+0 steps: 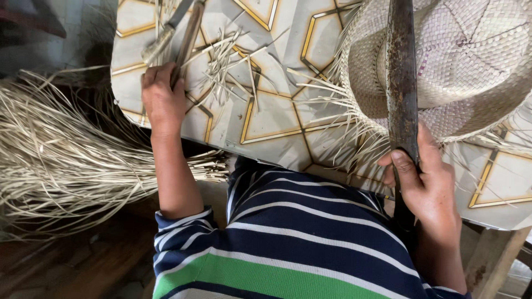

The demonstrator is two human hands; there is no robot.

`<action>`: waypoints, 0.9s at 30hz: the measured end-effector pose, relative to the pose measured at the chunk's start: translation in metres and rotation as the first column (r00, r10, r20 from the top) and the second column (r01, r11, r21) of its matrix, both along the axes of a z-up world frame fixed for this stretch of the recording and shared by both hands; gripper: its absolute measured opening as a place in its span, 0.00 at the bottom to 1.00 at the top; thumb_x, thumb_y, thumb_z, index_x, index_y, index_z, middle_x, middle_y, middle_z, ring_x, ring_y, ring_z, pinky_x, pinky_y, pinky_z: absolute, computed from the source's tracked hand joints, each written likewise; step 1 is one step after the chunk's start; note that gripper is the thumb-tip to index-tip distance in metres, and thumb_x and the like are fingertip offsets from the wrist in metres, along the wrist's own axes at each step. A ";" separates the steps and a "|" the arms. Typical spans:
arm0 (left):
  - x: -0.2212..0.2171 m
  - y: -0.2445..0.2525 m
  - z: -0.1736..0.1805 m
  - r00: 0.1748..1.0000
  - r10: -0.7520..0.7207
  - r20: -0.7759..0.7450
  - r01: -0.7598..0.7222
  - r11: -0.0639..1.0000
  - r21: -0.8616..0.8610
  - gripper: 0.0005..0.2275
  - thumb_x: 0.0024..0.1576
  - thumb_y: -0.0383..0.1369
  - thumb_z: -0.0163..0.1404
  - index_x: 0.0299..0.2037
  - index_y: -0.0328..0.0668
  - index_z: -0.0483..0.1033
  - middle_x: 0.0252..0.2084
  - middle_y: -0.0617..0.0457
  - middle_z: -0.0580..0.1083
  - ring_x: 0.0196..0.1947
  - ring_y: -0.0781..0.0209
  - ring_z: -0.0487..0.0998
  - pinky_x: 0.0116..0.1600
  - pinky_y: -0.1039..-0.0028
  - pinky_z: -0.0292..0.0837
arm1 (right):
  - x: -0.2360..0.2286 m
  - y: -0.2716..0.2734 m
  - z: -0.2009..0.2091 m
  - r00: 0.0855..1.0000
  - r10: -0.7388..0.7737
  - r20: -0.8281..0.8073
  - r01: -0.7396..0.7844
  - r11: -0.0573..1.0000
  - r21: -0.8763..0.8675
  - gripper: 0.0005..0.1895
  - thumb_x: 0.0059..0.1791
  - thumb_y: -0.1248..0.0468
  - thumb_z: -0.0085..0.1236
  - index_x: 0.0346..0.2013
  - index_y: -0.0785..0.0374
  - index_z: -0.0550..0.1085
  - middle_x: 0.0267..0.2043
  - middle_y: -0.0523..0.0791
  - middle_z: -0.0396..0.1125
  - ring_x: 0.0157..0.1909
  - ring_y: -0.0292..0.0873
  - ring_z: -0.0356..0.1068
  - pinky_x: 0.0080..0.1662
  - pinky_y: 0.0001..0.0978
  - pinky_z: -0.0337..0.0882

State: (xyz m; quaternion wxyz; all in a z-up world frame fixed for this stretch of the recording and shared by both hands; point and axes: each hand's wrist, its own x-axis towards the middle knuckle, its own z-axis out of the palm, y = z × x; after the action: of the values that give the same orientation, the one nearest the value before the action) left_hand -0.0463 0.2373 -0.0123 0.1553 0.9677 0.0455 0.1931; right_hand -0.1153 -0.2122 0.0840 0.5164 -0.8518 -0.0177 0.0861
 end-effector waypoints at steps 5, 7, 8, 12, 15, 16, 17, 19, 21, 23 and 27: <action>0.028 0.018 0.010 0.991 -0.075 0.108 0.065 0.994 0.087 0.15 0.48 0.17 0.53 0.46 0.25 0.71 0.43 0.36 0.70 0.43 0.42 0.67 0.44 0.58 0.68 | -0.005 0.000 -0.001 1.000 -0.015 0.022 0.015 0.999 0.030 0.29 0.52 0.69 0.40 0.67 0.64 0.47 0.31 0.51 0.66 0.21 0.40 0.61 0.28 0.28 0.66; 0.040 0.026 0.008 0.995 -0.053 0.088 0.041 0.990 0.133 0.17 0.46 0.14 0.50 0.48 0.24 0.70 0.44 0.37 0.70 0.43 0.42 0.68 0.42 0.57 0.71 | -0.004 0.003 0.003 1.000 -0.007 0.023 0.007 1.000 0.015 0.29 0.52 0.69 0.40 0.68 0.63 0.47 0.31 0.51 0.66 0.21 0.40 0.61 0.28 0.28 0.66; 0.045 0.027 0.008 0.999 0.001 -0.033 0.004 0.991 0.133 0.18 0.48 0.15 0.51 0.50 0.24 0.68 0.42 0.37 0.72 0.41 0.44 0.71 0.43 0.59 0.72 | -0.003 0.007 0.008 1.000 -0.004 0.000 0.004 1.000 -0.002 0.29 0.52 0.67 0.40 0.67 0.64 0.48 0.30 0.49 0.66 0.20 0.39 0.62 0.28 0.28 0.66; 0.059 0.033 -0.002 0.968 0.041 -0.250 -0.029 0.998 0.051 0.20 0.45 0.12 0.45 0.50 0.25 0.68 0.45 0.31 0.64 0.44 0.40 0.65 0.47 0.57 0.71 | -0.001 0.012 0.012 0.998 -0.005 -0.061 0.000 0.997 -0.071 0.29 0.51 0.62 0.40 0.67 0.64 0.51 0.29 0.47 0.66 0.20 0.38 0.63 0.31 0.27 0.66; 0.051 0.038 -0.011 0.985 0.017 -0.172 -0.019 1.000 -0.012 0.14 0.45 0.11 0.47 0.43 0.22 0.69 0.40 0.37 0.62 0.32 0.47 0.67 0.37 0.63 0.72 | -0.002 0.011 0.008 0.998 -0.016 -0.066 0.012 0.998 -0.062 0.30 0.51 0.63 0.41 0.67 0.64 0.50 0.29 0.47 0.67 0.20 0.38 0.63 0.30 0.27 0.66; 0.040 0.025 0.003 0.985 0.013 -0.174 -0.016 1.000 -0.013 0.14 0.45 0.11 0.47 0.43 0.22 0.69 0.40 0.37 0.62 0.32 0.47 0.67 0.37 0.63 0.72 | -0.002 0.011 0.008 0.998 -0.020 -0.067 0.016 0.998 -0.063 0.30 0.51 0.63 0.41 0.67 0.64 0.50 0.29 0.47 0.67 0.20 0.38 0.63 0.30 0.27 0.66; 0.029 0.012 0.017 0.961 0.062 -0.271 -0.098 0.988 -0.120 0.14 0.45 0.13 0.41 0.42 0.27 0.62 0.42 0.36 0.61 0.37 0.43 0.66 0.40 0.55 0.68 | -0.001 0.010 0.008 0.998 -0.005 -0.056 0.001 0.998 -0.058 0.30 0.51 0.64 0.40 0.67 0.64 0.50 0.29 0.47 0.67 0.20 0.38 0.63 0.30 0.27 0.66; 0.011 -0.002 0.021 0.923 0.095 -0.373 -0.185 0.959 -0.215 0.14 0.45 0.15 0.36 0.41 0.32 0.55 0.43 0.36 0.61 0.41 0.40 0.64 0.43 0.47 0.65 | -0.001 0.010 0.009 0.999 0.008 -0.047 -0.011 0.999 -0.054 0.29 0.51 0.64 0.40 0.67 0.65 0.50 0.29 0.46 0.67 0.20 0.38 0.63 0.30 0.27 0.66; -0.001 -0.001 0.003 0.945 0.121 -0.304 -0.191 0.958 -0.215 0.14 0.52 0.27 0.53 0.41 0.32 0.60 0.44 0.37 0.63 0.42 0.33 0.66 0.44 0.48 0.62 | 0.002 0.011 0.010 0.997 0.004 -0.078 -0.007 0.999 -0.044 0.29 0.51 0.65 0.40 0.67 0.64 0.50 0.29 0.47 0.67 0.20 0.38 0.63 0.30 0.27 0.66; 0.000 0.009 -0.013 0.961 0.116 -0.252 -0.161 0.973 -0.166 0.13 0.51 0.26 0.52 0.43 0.30 0.63 0.43 0.36 0.64 0.42 0.34 0.67 0.44 0.49 0.63 | 0.003 0.011 0.009 0.997 0.019 -0.078 -0.024 0.998 -0.064 0.29 0.51 0.64 0.40 0.67 0.64 0.51 0.29 0.45 0.67 0.20 0.37 0.63 0.31 0.27 0.66; 0.002 0.021 -0.017 0.969 0.069 -0.236 -0.108 0.981 -0.160 0.11 0.51 0.27 0.51 0.40 0.24 0.68 0.39 0.35 0.67 0.39 0.37 0.68 0.40 0.50 0.65 | 0.005 0.008 0.002 0.997 0.051 -0.057 -0.053 0.998 -0.035 0.29 0.50 0.63 0.41 0.66 0.65 0.51 0.29 0.45 0.67 0.21 0.37 0.63 0.31 0.27 0.66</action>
State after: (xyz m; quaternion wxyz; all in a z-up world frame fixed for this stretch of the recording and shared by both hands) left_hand -0.0443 0.2584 -0.0291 0.2232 0.9635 0.1229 0.0823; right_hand -0.1101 -0.2043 0.0856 0.4985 -0.8577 -0.0236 0.1239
